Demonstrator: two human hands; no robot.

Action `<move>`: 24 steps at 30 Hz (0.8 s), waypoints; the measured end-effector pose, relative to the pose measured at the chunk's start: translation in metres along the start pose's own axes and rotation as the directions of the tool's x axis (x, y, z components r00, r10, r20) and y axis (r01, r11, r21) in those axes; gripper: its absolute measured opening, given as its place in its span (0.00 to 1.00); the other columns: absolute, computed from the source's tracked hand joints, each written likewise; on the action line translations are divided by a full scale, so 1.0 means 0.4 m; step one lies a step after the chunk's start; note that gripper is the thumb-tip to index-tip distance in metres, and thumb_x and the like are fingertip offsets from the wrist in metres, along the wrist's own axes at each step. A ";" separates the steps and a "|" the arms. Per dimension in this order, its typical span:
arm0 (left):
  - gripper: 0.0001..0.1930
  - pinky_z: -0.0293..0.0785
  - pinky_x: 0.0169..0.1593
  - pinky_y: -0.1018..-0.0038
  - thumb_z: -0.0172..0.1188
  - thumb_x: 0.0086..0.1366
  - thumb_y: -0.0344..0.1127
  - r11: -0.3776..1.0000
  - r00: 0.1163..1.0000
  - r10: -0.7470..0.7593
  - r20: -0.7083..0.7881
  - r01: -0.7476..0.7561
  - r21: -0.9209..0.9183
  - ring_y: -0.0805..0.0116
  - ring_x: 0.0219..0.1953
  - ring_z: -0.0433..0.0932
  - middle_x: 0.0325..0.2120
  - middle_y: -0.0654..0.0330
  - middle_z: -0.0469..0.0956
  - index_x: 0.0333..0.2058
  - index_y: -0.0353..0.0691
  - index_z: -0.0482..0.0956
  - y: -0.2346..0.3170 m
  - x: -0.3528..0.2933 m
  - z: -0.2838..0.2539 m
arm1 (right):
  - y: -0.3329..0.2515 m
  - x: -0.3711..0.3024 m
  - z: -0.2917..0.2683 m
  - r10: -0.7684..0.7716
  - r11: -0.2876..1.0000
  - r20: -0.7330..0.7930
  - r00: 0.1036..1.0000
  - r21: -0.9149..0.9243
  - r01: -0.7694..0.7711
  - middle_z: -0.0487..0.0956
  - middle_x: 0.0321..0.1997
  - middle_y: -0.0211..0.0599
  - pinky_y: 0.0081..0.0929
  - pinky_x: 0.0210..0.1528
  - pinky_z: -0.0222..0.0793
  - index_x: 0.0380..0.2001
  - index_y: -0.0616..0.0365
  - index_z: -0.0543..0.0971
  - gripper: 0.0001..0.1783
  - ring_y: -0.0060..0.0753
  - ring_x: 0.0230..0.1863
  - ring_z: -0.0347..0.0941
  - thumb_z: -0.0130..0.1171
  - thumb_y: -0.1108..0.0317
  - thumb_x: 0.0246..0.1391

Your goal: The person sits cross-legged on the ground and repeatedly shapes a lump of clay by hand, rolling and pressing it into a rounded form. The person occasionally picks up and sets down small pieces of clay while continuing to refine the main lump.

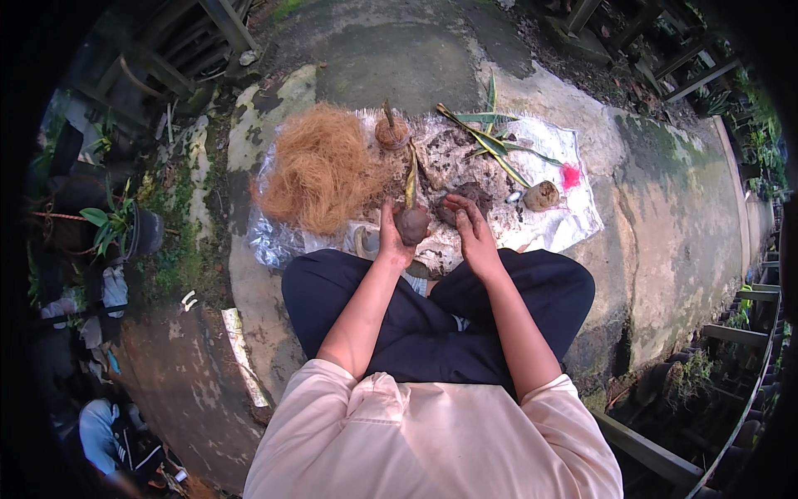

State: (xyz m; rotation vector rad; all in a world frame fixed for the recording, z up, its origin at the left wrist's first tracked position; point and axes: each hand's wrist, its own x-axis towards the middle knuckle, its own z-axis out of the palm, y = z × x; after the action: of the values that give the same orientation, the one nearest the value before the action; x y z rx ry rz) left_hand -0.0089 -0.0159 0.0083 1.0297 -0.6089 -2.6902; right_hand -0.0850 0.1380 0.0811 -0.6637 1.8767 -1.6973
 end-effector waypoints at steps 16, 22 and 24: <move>0.46 0.50 0.70 0.58 0.20 0.64 0.76 0.754 0.887 0.200 0.416 -0.410 0.513 0.55 0.72 0.47 0.71 0.56 0.46 0.72 0.51 0.40 -0.091 -0.131 0.138 | 0.040 -0.009 0.022 -0.036 0.915 -0.052 0.998 0.400 0.054 0.47 0.76 0.42 0.42 0.75 0.34 0.67 0.56 0.63 0.42 0.42 0.77 0.38 0.32 0.34 0.64; 0.49 0.26 0.69 0.41 0.15 0.63 0.75 -0.086 0.845 0.113 0.523 -0.516 0.852 0.41 0.73 0.34 0.72 0.49 0.40 0.71 0.43 0.36 -0.080 -0.109 0.151 | 0.048 -0.021 -0.030 0.087 0.751 0.071 0.994 0.650 -0.112 0.50 0.76 0.42 0.38 0.75 0.40 0.70 0.57 0.55 0.42 0.38 0.76 0.44 0.34 0.36 0.65; 0.49 0.25 0.68 0.39 0.15 0.63 0.75 -0.195 0.841 0.109 0.530 -0.505 0.841 0.41 0.73 0.33 0.72 0.49 0.39 0.71 0.43 0.36 -0.074 -0.111 0.160 | 0.038 -0.023 -0.032 0.120 0.706 0.072 0.990 0.695 -0.136 0.52 0.75 0.42 0.38 0.74 0.43 0.70 0.57 0.55 0.43 0.39 0.75 0.47 0.34 0.35 0.65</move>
State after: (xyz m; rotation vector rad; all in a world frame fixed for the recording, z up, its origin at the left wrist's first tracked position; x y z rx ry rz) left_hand -0.0204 0.0446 0.0646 0.3573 -2.7992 -1.3652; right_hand -0.0871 0.1551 0.0677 -0.2221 1.0654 -2.0886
